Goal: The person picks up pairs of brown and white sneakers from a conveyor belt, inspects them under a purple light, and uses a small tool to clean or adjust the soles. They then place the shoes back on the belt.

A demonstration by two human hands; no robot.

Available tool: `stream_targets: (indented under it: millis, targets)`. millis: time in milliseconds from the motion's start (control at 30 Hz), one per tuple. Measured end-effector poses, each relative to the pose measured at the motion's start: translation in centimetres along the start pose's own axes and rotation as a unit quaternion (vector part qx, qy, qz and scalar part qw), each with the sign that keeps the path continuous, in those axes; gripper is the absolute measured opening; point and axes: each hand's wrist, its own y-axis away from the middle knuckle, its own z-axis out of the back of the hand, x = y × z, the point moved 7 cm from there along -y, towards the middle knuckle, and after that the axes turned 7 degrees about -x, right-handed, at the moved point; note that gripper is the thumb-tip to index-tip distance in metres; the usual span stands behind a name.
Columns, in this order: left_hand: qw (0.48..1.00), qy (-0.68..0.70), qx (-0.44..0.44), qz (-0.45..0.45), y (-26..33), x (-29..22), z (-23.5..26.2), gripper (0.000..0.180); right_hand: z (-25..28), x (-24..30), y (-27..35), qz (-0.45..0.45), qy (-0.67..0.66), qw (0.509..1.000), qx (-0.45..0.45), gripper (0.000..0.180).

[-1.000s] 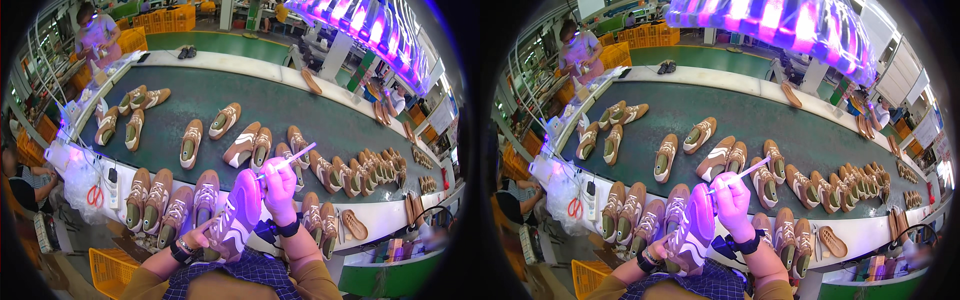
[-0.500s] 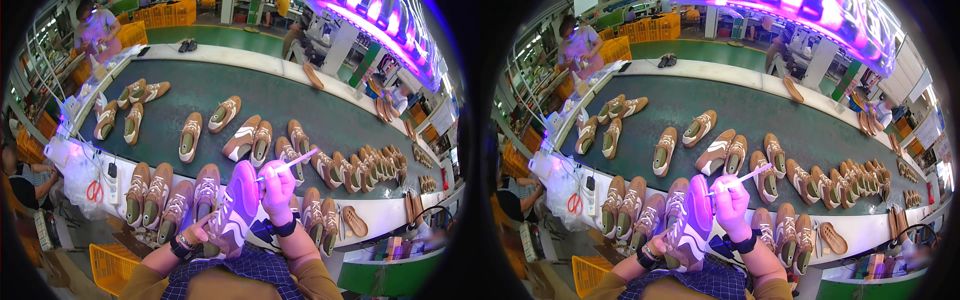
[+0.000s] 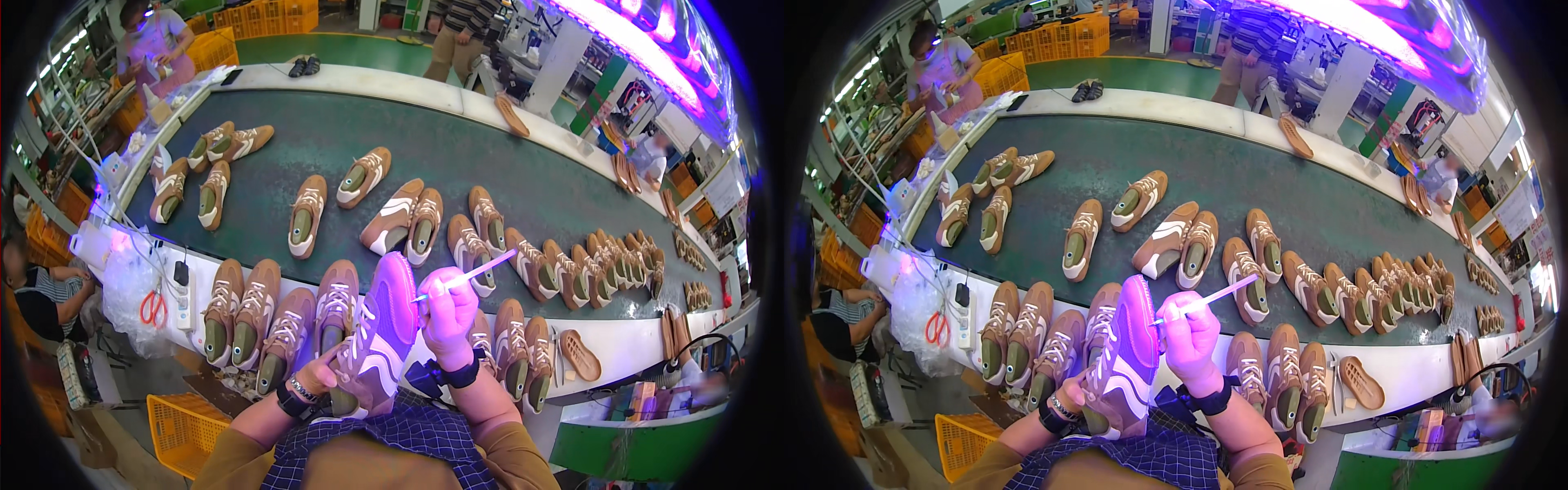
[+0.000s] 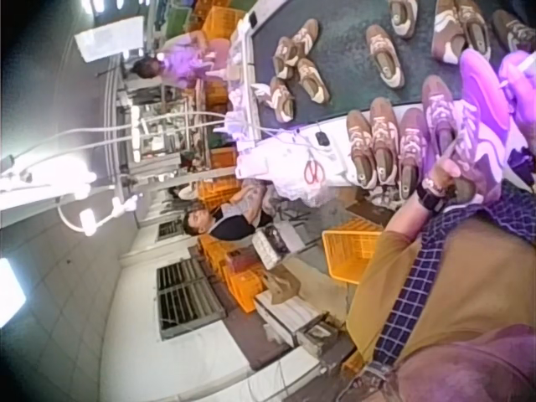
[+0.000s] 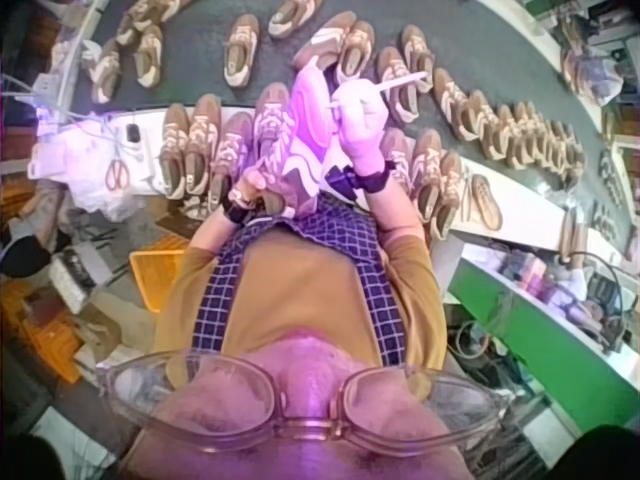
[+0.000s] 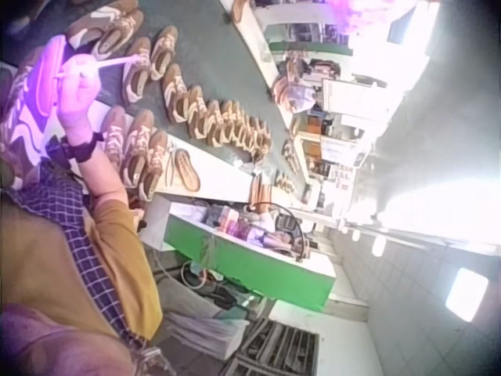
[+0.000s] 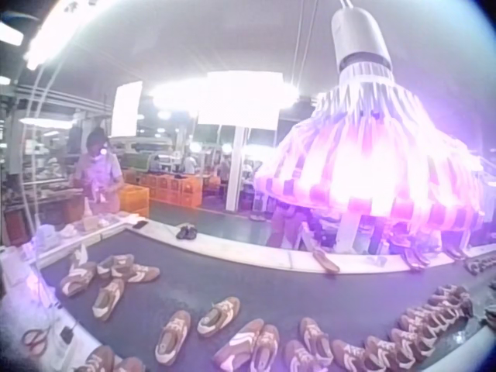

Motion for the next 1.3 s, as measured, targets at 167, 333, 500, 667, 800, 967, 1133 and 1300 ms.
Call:
stream_targets:
  millis: [167,333,500,667,800,967,1133,1300]
  targets:
    - [1.0,-0.002,0.003,0.001,-0.2,0.2,-0.1,0.102,0.0,0.5,0.0,-0.009,-0.007,1.0,-0.016,0.011]
    - [1.0,-0.007,0.004,0.0,-0.3,0.3,-0.3,0.102,0.3,0.4,-0.2,0.0,-0.003,1.0,-0.008,0.012]
    - [1.0,-0.01,0.002,0.0,-0.4,0.5,-0.5,0.103,0.4,0.4,0.0,-0.006,-0.009,1.0,-0.012,0.011]
    - [1.0,-0.016,0.0,0.0,-0.4,0.6,-0.7,0.103,0.7,0.4,0.4,-0.002,0.007,1.0,-0.013,0.011]
    - [1.0,-0.018,-0.002,0.001,-0.5,0.7,-0.7,0.104,1.0,0.5,0.6,-0.006,0.031,0.999,-0.032,0.012]
    - [1.0,-0.022,-0.007,-0.002,-0.5,0.8,-0.9,0.104,1.2,0.7,0.7,0.013,0.033,0.999,-0.026,0.012]
    - [0.999,-0.039,-0.026,-0.009,-0.5,0.7,-0.9,0.106,1.5,0.7,0.7,-0.003,0.013,1.0,-0.015,0.011]
    - [0.999,-0.038,-0.027,0.001,-0.6,1.0,-0.5,0.107,1.6,0.6,0.8,0.002,0.024,0.999,-0.023,0.013]
